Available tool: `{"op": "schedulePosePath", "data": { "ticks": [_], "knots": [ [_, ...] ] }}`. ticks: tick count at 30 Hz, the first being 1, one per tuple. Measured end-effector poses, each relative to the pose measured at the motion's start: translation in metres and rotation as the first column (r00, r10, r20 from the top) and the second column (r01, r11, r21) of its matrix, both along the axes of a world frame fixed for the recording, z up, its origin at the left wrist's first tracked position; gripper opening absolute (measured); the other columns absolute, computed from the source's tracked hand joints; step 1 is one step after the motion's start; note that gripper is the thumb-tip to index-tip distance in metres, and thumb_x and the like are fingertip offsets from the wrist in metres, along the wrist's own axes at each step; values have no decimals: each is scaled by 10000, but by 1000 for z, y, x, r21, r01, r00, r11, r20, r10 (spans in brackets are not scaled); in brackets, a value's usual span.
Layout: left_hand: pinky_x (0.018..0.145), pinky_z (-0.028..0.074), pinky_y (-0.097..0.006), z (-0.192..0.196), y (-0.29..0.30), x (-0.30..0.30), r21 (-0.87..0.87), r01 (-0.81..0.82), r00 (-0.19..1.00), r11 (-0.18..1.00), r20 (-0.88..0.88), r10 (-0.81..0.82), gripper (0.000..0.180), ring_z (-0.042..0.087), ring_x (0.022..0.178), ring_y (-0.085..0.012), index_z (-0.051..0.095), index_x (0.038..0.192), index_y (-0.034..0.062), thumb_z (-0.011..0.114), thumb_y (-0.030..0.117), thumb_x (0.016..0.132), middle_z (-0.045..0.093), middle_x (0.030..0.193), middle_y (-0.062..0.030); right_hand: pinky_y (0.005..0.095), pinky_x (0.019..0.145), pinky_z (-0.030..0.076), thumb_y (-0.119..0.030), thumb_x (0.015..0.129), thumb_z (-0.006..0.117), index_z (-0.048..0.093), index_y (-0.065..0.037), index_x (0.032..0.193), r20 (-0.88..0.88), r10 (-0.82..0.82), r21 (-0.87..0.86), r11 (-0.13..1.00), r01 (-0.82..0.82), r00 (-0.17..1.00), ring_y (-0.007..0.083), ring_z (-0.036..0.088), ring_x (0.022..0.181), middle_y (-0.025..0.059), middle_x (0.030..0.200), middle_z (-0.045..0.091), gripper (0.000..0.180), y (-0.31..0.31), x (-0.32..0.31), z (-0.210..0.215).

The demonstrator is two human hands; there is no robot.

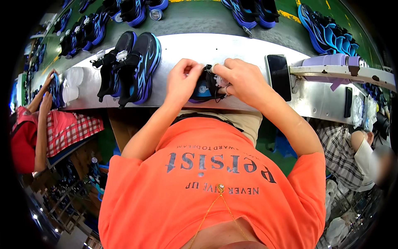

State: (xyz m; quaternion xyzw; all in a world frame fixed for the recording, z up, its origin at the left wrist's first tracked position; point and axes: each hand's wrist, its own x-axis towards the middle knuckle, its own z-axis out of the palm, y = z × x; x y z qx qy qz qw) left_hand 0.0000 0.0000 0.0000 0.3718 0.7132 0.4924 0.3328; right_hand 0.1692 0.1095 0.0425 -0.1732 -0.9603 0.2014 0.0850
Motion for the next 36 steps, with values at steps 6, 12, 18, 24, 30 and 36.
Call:
{"op": "schedulePosePath", "data": {
  "ticks": [6,12,18,24,30,36],
  "knots": [
    [566,439,-245,48,-12,-7,-303,499,860,812,289,-421,282,557,613,-64,683,841,-6,632,266,893,611,654,-20,382,654,488,-40,724,683,608,-147,1136,-141,-26,-455,890,-41,990,305,598,777,106,847,587,433,2,8,-3],
    [500,421,-248,36,-27,9,-325,413,906,851,239,-348,240,592,593,-74,677,825,5,616,227,892,638,642,-32,326,654,464,-120,763,723,664,-115,1116,-145,-204,-354,925,142,968,220,557,713,91,772,572,358,-20,15,-11],
    [510,455,-250,23,-33,21,-202,355,935,913,66,-348,209,581,535,-85,678,892,0,677,206,856,650,667,-42,308,578,433,-204,757,774,657,-57,990,-231,-191,-564,825,28,954,166,505,608,55,686,536,299,-14,15,-4],
    [528,441,-230,43,-25,20,-333,385,895,861,362,-261,176,601,571,-88,685,936,-20,631,139,883,658,752,-35,297,579,425,-186,752,773,660,-76,1040,-187,-206,-576,815,63,961,161,497,613,52,682,524,329,-14,18,-4],
    [572,438,-206,39,-26,23,-300,383,848,874,489,-204,198,632,668,-95,682,999,-31,603,123,904,679,856,-53,281,675,452,-202,719,779,651,-129,1198,-20,-282,-430,868,247,959,157,518,742,66,841,565,501,-19,14,-11],
    [612,438,-210,36,-30,27,-283,356,865,891,460,-199,192,634,702,-99,679,999,-34,601,117,908,678,865,-61,282,630,437,-169,721,777,663,-128,1166,-126,-184,-530,843,91,975,174,506,681,59,763,531,462,-17,19,-5]
  ]
}}
